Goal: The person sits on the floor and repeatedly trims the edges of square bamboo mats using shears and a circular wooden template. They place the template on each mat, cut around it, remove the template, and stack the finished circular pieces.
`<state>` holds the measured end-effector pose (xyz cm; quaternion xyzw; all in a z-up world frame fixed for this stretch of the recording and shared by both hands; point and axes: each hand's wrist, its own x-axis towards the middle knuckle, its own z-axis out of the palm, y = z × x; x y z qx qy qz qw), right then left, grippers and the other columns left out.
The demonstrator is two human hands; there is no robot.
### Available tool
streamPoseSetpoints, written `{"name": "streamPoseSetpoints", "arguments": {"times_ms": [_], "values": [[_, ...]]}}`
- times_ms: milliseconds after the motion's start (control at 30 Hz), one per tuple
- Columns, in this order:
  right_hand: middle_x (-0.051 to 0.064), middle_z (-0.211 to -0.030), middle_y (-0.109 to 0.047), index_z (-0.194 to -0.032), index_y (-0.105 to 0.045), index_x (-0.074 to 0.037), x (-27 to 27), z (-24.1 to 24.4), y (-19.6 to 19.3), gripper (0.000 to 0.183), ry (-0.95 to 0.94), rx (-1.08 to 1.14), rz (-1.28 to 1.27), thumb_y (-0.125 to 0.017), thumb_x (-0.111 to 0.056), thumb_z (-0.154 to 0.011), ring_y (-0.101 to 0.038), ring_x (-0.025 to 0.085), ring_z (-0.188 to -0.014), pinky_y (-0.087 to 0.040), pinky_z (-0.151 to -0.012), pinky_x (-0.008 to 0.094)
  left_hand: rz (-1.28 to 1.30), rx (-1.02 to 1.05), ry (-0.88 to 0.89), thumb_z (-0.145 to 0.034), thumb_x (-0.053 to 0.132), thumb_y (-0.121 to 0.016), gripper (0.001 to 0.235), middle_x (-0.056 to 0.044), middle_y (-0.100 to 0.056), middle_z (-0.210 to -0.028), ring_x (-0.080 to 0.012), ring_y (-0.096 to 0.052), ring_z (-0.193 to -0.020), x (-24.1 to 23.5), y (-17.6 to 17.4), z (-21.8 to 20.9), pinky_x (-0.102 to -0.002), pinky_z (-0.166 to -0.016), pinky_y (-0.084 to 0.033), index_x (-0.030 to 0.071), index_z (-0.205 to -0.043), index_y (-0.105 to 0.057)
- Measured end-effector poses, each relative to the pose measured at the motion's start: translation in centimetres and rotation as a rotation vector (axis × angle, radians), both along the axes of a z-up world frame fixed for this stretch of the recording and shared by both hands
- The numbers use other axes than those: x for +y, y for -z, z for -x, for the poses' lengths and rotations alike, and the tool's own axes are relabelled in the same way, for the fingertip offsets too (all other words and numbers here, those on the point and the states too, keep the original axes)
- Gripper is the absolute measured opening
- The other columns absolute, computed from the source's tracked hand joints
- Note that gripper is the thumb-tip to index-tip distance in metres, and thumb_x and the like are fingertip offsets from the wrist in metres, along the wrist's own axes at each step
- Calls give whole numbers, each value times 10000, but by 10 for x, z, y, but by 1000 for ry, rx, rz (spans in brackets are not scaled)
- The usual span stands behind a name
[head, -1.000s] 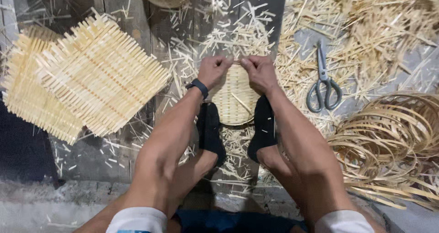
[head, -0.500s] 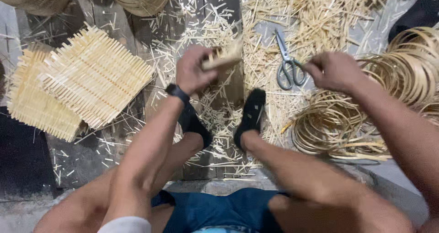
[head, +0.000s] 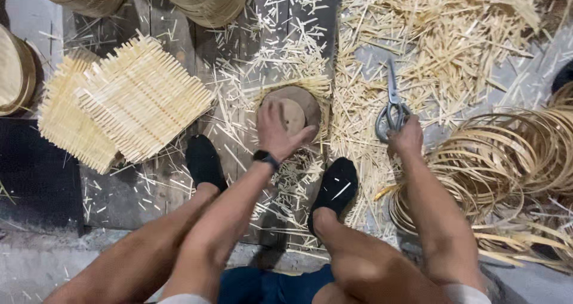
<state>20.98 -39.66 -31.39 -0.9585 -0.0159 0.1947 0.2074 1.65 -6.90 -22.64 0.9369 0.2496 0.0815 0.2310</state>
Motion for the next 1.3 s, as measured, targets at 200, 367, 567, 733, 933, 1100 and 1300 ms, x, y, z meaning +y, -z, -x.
{"name": "streamPoseSetpoints", "arguments": {"times_ms": [200, 367, 567, 733, 933, 1100, 1300], "values": [[141, -886, -753, -1086, -689, 16, -6, -6, -25, 429, 71, 562, -240, -822, -127, -704, -742, 274, -794, -609, -743, 388, -2, 199, 51, -651, 580, -840, 1022, -210, -390, -1494, -437, -372, -1383, 3, 2, -25, -641, -1062, -384, 269, -1529, -419], [85, -794, -639, -1056, -649, 63, 17, 47, -71, 501, 79, 446, -193, -771, -398, -904, -604, 227, -688, -536, -621, 403, 45, 229, 480, -578, 558, -888, 1098, -236, -401, -1457, -426, -355, -1365, 23, 0, -20, -668, -1074, -353, 273, -1521, -404], [190, -934, -620, -1095, -645, 14, 52, 50, -112, 629, -429, 121, -31, -727, -569, -875, -600, 336, -857, -502, -758, 462, -358, 184, 739, -470, 448, -891, 1195, -155, -338, -1547, -416, -316, -1404, 29, -12, -23, -643, -1099, -283, 348, -1505, -303], [222, -1002, -617, -1148, -609, 25, 89, 48, -105, 662, -651, -14, 190, -667, -575, -874, -595, 344, -928, -498, -824, 468, 137, 60, -60, -600, 433, -913, 1172, -297, -276, -1509, -529, -310, -1376, -27, -3, -11, -659, -1135, -276, 91, -1525, -279], [175, -1024, -637, -1121, -631, -44, 82, 38, -94, 440, -645, 68, 356, -581, -446, -949, -622, 285, -929, -521, -801, 477, 52, -47, -7, -657, 420, -895, 1094, -257, -312, -1518, -513, -337, -1362, -26, 23, -5, -637, -1132, -322, 106, -1536, -325], [176, -991, -593, -1104, -583, 5, 92, 19, -87, 630, -618, 206, 427, -592, -599, -925, -582, 287, -888, -526, -789, 437, 114, -139, 154, -633, 394, -889, 1117, -269, -317, -1513, -535, -322, -1360, -14, 24, -5, -633, -1126, -325, 113, -1558, -330], [178, -1011, -526, -1243, -552, 74, 68, 29, -101, 740, -597, -241, 81, -590, -609, -960, -494, 290, -948, -460, -880, 437, 142, -157, 116, -645, 380, -893, 1092, -246, -351, -1524, -505, -334, -1387, -24, 23, -2, -627, -1155, -332, 168, -1565, -345]]}}
